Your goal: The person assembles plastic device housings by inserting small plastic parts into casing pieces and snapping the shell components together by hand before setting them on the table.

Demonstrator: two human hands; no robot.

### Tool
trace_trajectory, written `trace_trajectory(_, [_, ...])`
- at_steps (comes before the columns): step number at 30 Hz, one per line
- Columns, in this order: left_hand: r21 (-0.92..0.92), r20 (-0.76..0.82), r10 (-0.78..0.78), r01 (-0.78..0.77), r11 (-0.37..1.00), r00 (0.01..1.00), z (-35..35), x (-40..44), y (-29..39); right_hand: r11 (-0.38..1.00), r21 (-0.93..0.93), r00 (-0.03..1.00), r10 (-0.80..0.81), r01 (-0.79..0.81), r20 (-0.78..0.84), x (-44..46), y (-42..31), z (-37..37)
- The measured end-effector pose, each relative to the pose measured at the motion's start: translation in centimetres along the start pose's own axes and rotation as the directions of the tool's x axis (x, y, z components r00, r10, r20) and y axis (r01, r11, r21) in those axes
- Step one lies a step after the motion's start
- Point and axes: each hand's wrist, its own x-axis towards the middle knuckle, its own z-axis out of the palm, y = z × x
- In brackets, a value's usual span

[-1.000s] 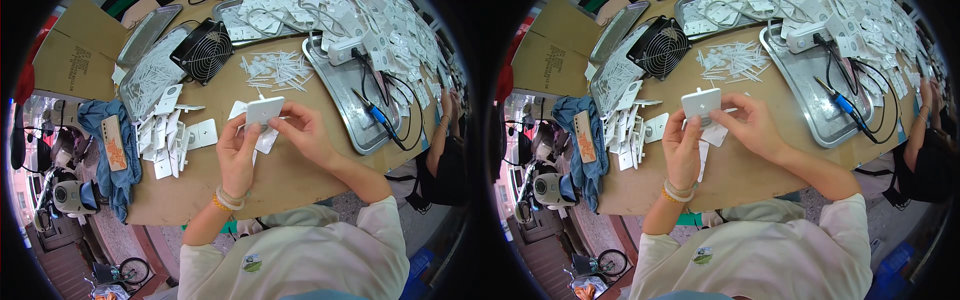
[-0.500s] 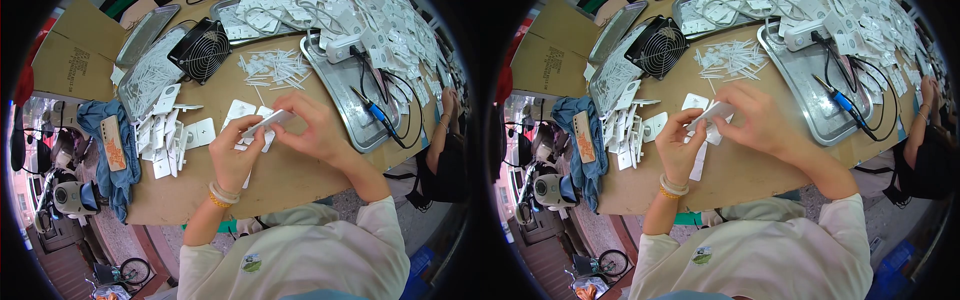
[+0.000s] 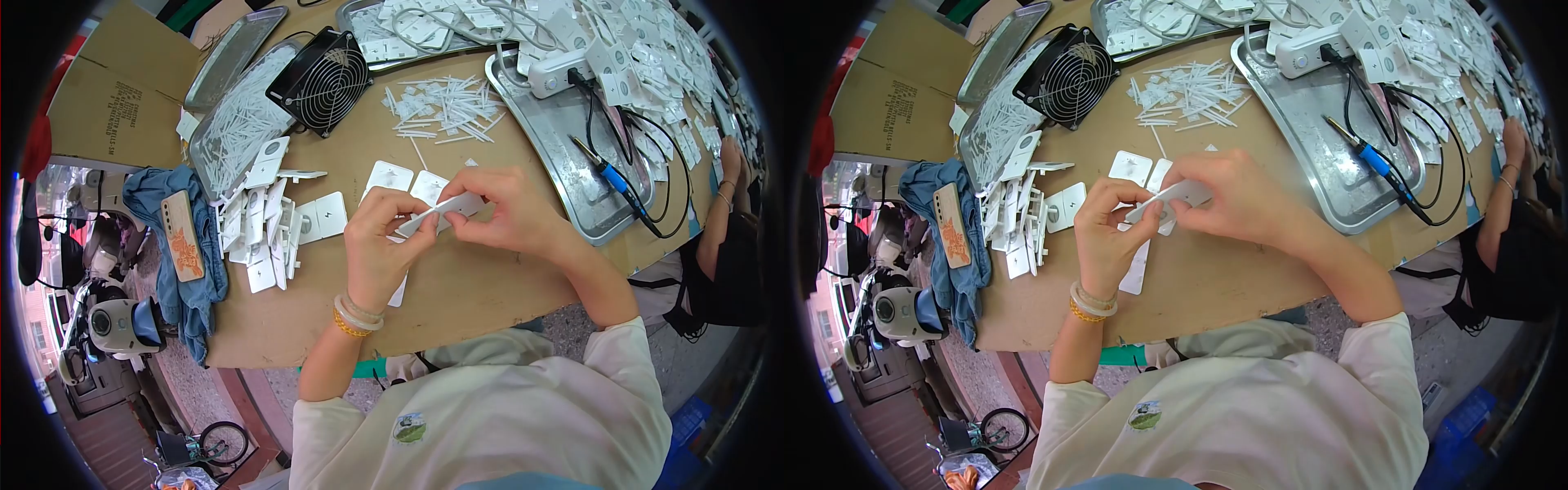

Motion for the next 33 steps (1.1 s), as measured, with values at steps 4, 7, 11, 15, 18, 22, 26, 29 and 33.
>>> trace_trajectory(4, [0.031,0.046,0.026,-0.027,0.999,0.999,-0.2,-0.2,-0.2,1.0,0.003,1.0,0.012,-0.013,0.005,0.0,-0.1,0.0])
trace_trajectory(7, [0.042,0.016,0.03,-0.031,0.999,0.999,-0.1,-0.3,-0.1,1.0,0.007,1.0,0.015,-0.015,-0.001,-0.2,-0.1,0.1])
trace_trajectory(11, [0.036,-0.055,0.056,-0.054,0.998,0.997,0.3,-0.4,-0.2,0.999,-0.026,0.999,-0.026,0.025,-0.043,-0.4,-0.1,0.6])
trace_trajectory(15, [0.079,-0.09,0.092,-0.085,0.993,0.992,0.4,-0.6,0.1,0.995,-0.066,0.994,-0.082,0.078,-0.074,-0.4,-0.1,0.9])
trace_trajectory(18, [0.136,-0.104,0.135,-0.12,0.983,0.985,0.4,-0.7,0.1,0.992,-0.067,0.989,-0.11,0.104,-0.101,-0.4,0.0,1.3])
trace_trajectory(22, [0.185,-0.097,0.216,-0.196,0.963,0.972,0.4,-0.5,0.2,0.983,-0.087,0.975,-0.174,0.163,-0.135,-0.3,0.4,1.5])
trace_trajectory(26, [0.309,-0.023,0.375,-0.35,0.884,0.927,-0.7,0.1,1.1,0.923,-0.236,0.923,-0.347,0.305,-0.167,0.1,0.6,0.6])
trace_trajectory(29, [0.372,0.006,0.427,-0.398,0.839,0.904,-0.7,0.1,1.4,0.805,-0.458,0.858,-0.49,0.378,-0.153,0.5,-0.4,-0.2])
trace_trajectory(33, [0.378,-0.006,0.439,-0.404,0.833,0.899,-0.7,-0.1,1.2,0.76,-0.531,0.842,-0.518,0.374,-0.149,0.3,-0.3,0.3])
